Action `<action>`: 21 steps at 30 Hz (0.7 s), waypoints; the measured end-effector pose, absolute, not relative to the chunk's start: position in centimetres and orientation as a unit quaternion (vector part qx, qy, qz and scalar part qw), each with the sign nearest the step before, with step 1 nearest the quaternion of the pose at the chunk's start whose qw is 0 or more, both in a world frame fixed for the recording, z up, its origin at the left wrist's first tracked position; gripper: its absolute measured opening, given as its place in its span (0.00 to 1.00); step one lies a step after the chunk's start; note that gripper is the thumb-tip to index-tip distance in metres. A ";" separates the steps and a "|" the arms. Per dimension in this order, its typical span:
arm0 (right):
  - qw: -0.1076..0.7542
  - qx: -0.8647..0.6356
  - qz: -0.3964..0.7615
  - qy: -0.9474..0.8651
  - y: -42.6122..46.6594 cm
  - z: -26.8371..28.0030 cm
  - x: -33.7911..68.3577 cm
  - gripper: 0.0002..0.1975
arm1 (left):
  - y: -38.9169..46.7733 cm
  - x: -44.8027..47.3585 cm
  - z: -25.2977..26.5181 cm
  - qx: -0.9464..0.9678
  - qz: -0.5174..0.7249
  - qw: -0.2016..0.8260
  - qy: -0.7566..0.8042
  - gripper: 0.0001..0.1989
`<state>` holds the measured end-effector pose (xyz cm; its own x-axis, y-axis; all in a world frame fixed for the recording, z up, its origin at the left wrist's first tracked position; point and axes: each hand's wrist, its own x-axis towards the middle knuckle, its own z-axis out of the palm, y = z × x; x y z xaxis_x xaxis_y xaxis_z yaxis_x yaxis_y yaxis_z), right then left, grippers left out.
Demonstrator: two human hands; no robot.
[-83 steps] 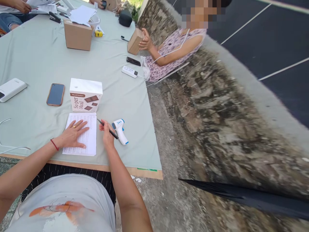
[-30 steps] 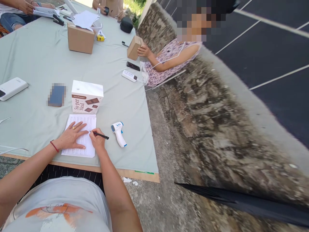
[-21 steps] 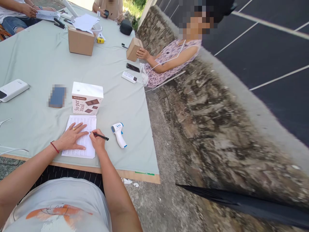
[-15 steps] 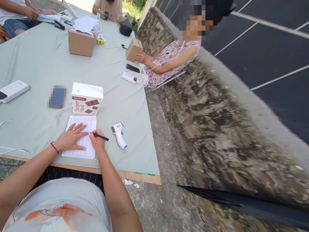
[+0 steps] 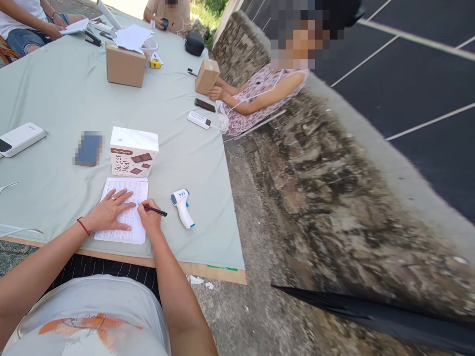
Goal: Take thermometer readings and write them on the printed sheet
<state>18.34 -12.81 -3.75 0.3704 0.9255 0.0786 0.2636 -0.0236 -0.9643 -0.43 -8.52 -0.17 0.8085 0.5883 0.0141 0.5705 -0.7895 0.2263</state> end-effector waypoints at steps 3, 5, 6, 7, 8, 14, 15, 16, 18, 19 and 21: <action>0.525 -0.640 0.320 -0.461 -12.8 -3.9 18.4 0.09 | -8.5 -0.4 -0.1 0.945 0.039 0.108 0.307 0.43; 0.521 -0.638 0.322 -0.468 -12.8 -3.9 18.4 0.09 | -8.6 -0.4 0.0 0.945 0.041 0.108 0.306 0.43; 0.519 -0.638 0.321 -0.470 -12.8 -3.9 18.4 0.09 | -8.6 -0.4 0.0 0.945 0.041 0.108 0.305 0.43; 0.518 -0.638 0.321 -0.470 -12.9 -4.0 18.4 0.09 | -8.6 -0.4 0.0 0.945 0.039 0.108 0.305 0.43; 0.519 -0.640 0.323 -0.466 -12.9 -4.0 18.4 0.09 | -8.6 -0.4 0.0 0.945 0.037 0.108 0.305 0.43; 0.528 -0.646 0.315 -0.452 -12.9 -4.0 18.4 0.09 | -8.5 -0.5 -0.2 0.945 0.045 0.107 0.304 0.42; 0.526 -0.645 0.311 -0.459 -12.8 -4.0 18.4 0.09 | -8.5 -0.5 -0.3 0.946 0.047 0.107 0.304 0.42; 0.523 -0.645 0.308 -0.465 -12.8 -4.0 18.5 0.09 | -8.5 -0.5 -0.3 0.946 0.048 0.107 0.303 0.42; 0.517 -0.646 0.306 -0.471 -12.8 -4.0 18.5 0.08 | -8.4 -0.5 -0.3 0.946 0.050 0.107 0.302 0.42; 0.516 -0.647 0.307 -0.471 -12.8 -4.0 18.5 0.08 | -8.4 -0.5 -0.2 0.946 0.050 0.108 0.302 0.42; 0.516 -0.649 0.307 -0.468 -12.9 -3.9 18.5 0.08 | -8.5 -0.4 -0.2 0.946 0.048 0.108 0.303 0.42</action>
